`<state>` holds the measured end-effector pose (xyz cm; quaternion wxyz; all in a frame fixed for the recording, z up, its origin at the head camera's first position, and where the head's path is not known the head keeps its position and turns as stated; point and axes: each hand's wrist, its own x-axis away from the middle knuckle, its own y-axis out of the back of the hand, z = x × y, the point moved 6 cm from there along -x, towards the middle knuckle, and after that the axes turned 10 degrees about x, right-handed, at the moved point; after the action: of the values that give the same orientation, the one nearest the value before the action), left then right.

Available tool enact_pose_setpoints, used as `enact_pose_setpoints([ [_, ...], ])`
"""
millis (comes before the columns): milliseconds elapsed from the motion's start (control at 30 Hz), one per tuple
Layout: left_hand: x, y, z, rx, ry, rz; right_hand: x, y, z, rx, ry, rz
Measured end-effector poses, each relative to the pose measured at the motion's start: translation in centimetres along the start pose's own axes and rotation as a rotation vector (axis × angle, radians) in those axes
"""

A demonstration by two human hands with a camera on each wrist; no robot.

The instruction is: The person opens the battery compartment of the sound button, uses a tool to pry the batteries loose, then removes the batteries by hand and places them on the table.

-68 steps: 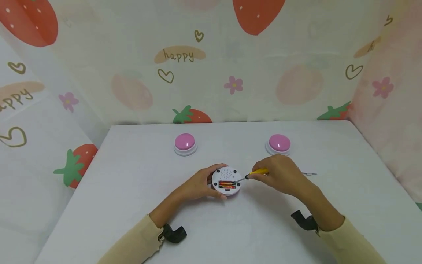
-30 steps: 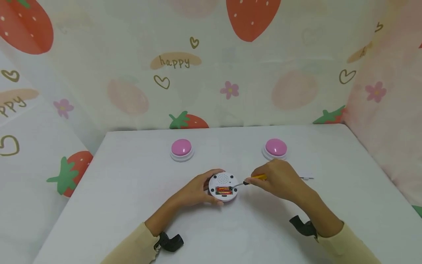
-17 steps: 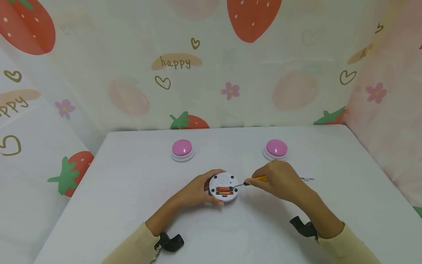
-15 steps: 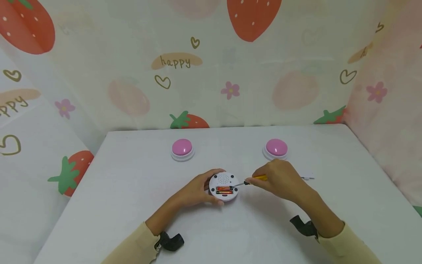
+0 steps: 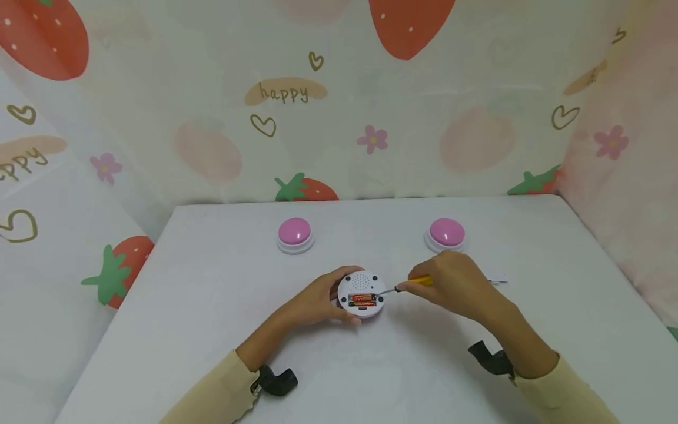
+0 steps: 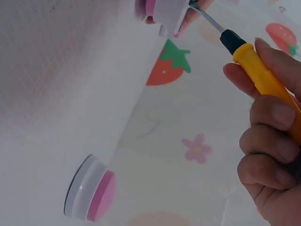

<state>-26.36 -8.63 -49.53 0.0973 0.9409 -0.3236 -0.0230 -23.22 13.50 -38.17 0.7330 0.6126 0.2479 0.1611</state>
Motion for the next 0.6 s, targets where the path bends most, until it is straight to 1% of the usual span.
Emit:
enact_pose_setpoints([
  [133,-0.1,0.1,-0.1,0.000,0.000,0.007,0.1,0.6,0.1,-0.030,-0.017,-0.006],
  [300,-0.1,0.3,-0.3,-0.007,0.012,0.003,0.2,1.0,0.6,-0.064,-0.007,-0.021],
  [433,-0.1,0.5,-0.4,-0.009,0.005,-0.003,0.1,0.8,1.0,-0.035,0.017,-0.029],
  [600,-0.2,0.1,-0.1,0.006,-0.008,0.016,0.2,0.5,1.1,-0.013,0.025,-0.033],
])
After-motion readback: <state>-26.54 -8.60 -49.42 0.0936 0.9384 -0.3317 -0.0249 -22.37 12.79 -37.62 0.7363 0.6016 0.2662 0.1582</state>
